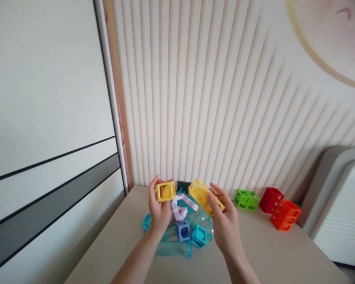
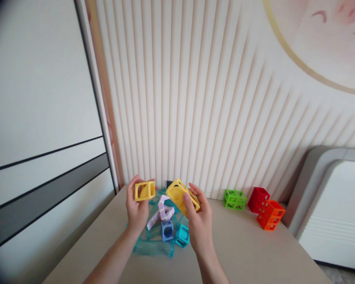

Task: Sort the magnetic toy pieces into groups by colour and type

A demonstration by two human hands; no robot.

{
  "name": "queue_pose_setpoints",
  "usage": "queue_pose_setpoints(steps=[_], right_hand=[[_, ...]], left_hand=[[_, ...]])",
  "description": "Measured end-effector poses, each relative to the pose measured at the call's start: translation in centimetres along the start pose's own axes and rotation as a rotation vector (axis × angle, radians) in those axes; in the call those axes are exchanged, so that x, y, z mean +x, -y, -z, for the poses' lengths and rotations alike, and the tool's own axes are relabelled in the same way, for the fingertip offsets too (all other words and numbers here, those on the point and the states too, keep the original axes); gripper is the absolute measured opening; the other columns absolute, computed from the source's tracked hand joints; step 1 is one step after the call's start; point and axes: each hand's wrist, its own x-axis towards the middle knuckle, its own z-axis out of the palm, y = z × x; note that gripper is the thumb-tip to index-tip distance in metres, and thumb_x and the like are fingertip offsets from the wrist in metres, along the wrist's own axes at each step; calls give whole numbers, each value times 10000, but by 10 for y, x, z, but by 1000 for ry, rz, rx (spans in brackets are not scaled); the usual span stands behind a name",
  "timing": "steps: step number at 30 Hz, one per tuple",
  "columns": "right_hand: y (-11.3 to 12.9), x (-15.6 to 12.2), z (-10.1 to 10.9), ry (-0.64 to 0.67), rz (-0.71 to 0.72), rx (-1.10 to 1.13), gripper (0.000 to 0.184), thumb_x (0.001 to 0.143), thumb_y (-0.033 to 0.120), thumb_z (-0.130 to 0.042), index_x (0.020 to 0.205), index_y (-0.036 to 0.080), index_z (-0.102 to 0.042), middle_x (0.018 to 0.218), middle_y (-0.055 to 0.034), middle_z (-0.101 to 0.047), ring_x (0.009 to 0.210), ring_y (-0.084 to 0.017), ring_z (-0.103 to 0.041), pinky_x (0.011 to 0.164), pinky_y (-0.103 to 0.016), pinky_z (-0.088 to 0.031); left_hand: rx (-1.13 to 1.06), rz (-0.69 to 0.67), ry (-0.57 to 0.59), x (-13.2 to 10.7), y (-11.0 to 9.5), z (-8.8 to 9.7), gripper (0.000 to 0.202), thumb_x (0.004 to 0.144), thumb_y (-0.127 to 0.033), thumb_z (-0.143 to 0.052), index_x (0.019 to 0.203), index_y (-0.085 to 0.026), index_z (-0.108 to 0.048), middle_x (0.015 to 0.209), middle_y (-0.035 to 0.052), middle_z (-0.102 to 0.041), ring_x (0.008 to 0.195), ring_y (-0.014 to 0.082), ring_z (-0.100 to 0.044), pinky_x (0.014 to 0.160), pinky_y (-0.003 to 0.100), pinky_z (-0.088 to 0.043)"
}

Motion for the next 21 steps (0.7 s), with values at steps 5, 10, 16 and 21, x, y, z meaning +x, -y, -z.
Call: queue_pose_setpoints(steps=[5,10,16,21], right_hand=[[-12,3,2,53,-91,98,467,871,524,-731,1215,210,-691,1130,-96,-772,969,-278,-752,794,-380,-629],[-22,-3,-9,76,-122,146,447,887,514,-724,1233,232,-697,1202,-89,-761,1047,-282,-736,862,-382,-617],[-26,-13,-23,62,-100,84,448,872,552,-724,1196,242,-730,1226,-78,-757,1111,-278,-715,909,-349,-597],[-23,-5,-12,60,-111,52,449,854,545,-747,1175,231,-734,1174,-80,-767,1038,-274,-733,866,-350,-603]], left_hand=[[0,104,-46,-7,-9,-19,328,938,-458,-604,1148,-254,-456,1214,96,-577,1074,250,-676,819,352,-621],[93,55,45,-17,-4,-16,246,1007,-439,-511,1158,-254,-452,1349,133,-500,1193,249,-616,881,354,-597],[80,37,103,-30,-3,-19,298,965,-365,-608,1207,-256,-471,1414,134,-506,1263,267,-581,1025,427,-521],[-81,198,435,-21,-24,-7,576,943,-400,-655,1438,-291,-382,1546,132,-452,1331,292,-566,1034,405,-535]])
